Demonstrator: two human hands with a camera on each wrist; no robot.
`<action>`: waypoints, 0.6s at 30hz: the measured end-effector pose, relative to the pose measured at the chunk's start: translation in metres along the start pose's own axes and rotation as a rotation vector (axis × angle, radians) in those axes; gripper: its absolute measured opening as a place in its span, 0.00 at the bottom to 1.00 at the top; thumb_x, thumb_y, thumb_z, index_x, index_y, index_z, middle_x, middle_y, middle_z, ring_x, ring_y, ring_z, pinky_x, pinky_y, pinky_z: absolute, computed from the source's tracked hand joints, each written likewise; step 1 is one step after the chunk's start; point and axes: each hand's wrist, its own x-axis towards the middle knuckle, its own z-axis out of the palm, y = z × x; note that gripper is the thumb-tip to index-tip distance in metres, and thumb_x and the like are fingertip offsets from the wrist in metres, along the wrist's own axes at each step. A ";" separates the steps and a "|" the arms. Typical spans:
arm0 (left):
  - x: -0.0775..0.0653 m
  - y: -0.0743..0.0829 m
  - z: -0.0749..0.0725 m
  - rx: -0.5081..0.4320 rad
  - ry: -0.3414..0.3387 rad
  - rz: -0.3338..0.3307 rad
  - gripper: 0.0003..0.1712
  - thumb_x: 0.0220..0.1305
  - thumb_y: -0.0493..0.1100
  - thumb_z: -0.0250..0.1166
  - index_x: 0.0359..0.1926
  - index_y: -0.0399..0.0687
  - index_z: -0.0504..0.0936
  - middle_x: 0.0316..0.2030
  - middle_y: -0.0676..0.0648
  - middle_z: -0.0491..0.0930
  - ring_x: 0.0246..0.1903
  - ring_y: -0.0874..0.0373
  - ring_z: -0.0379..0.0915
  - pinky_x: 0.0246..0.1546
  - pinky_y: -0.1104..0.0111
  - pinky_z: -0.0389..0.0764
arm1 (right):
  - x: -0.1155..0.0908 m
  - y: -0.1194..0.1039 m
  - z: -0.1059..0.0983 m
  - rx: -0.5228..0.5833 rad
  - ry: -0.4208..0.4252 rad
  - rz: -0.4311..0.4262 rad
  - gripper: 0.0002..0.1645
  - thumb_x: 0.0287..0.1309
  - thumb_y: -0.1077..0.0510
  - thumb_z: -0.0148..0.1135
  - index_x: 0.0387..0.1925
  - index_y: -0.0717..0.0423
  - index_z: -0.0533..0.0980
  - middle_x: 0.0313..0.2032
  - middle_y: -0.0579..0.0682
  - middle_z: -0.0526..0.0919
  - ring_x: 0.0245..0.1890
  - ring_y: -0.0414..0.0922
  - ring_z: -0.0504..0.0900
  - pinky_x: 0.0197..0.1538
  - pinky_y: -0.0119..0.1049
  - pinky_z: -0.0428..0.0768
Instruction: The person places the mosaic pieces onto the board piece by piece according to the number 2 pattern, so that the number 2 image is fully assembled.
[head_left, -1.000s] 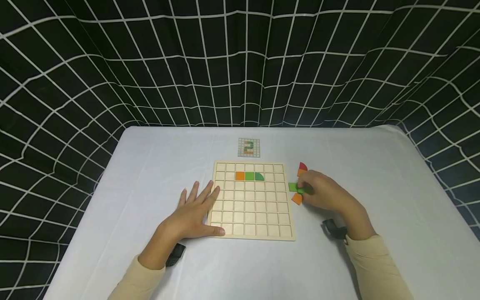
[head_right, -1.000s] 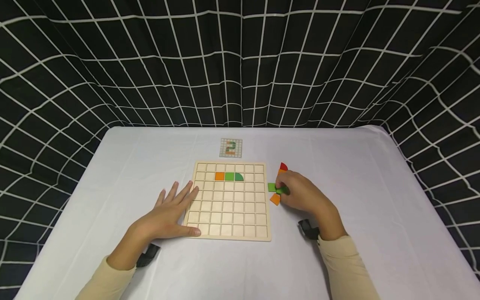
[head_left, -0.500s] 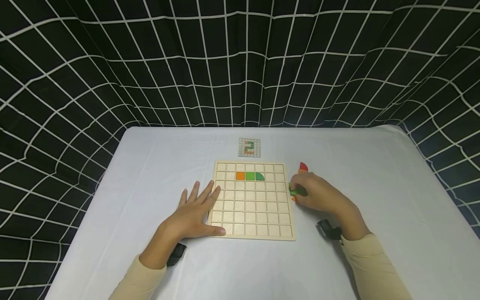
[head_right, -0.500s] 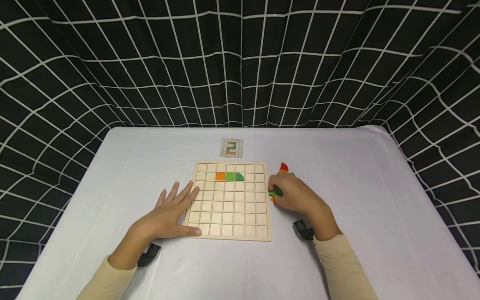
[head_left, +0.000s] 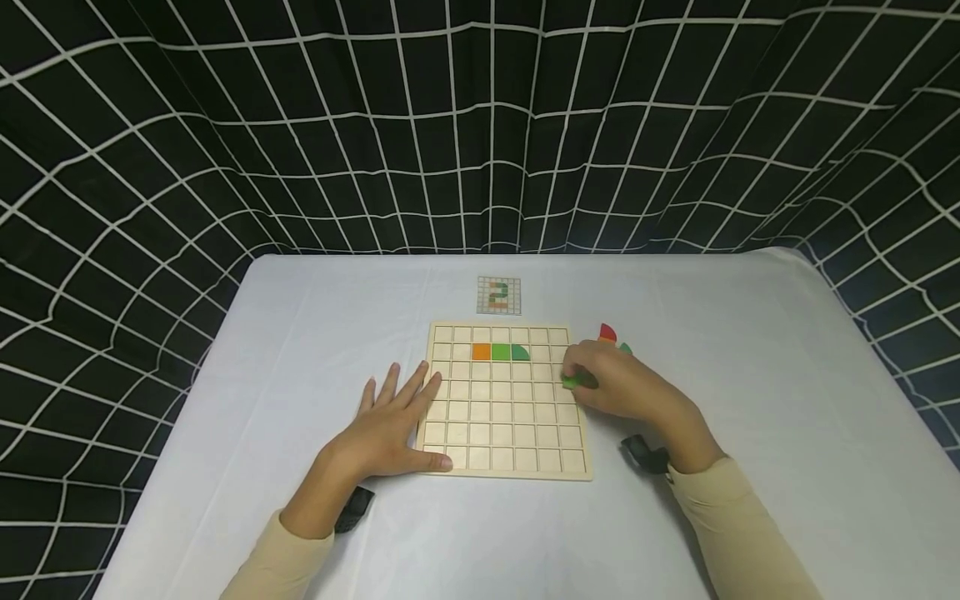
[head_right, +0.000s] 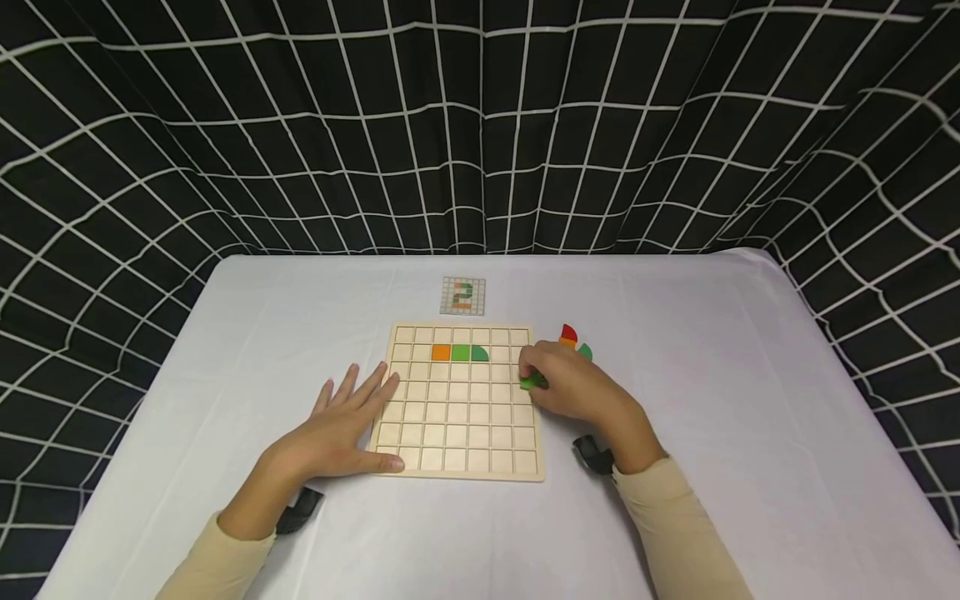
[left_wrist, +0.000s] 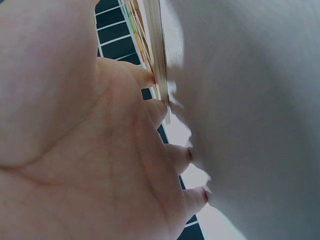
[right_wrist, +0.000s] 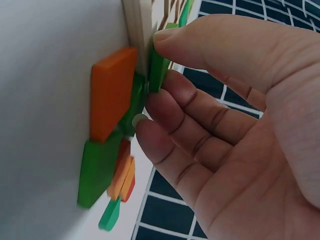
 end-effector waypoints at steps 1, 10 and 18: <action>0.000 0.000 0.000 0.001 0.000 -0.001 0.68 0.49 0.73 0.71 0.80 0.49 0.47 0.79 0.43 0.37 0.75 0.32 0.23 0.66 0.33 0.31 | 0.001 -0.001 0.000 0.003 -0.001 -0.009 0.14 0.48 0.71 0.72 0.31 0.53 0.77 0.28 0.44 0.75 0.33 0.45 0.72 0.38 0.39 0.74; -0.001 0.001 0.000 -0.006 -0.004 -0.005 0.68 0.49 0.73 0.71 0.80 0.48 0.48 0.79 0.43 0.38 0.75 0.32 0.23 0.66 0.33 0.30 | 0.014 -0.012 0.008 0.006 -0.053 0.023 0.12 0.51 0.67 0.72 0.31 0.51 0.76 0.29 0.46 0.74 0.33 0.44 0.72 0.36 0.37 0.74; 0.000 0.000 0.000 0.009 -0.001 -0.002 0.68 0.49 0.74 0.71 0.80 0.48 0.49 0.79 0.43 0.39 0.75 0.32 0.24 0.66 0.32 0.32 | 0.022 -0.018 0.010 -0.024 -0.061 0.010 0.12 0.53 0.67 0.72 0.37 0.52 0.79 0.33 0.44 0.77 0.37 0.44 0.73 0.42 0.39 0.76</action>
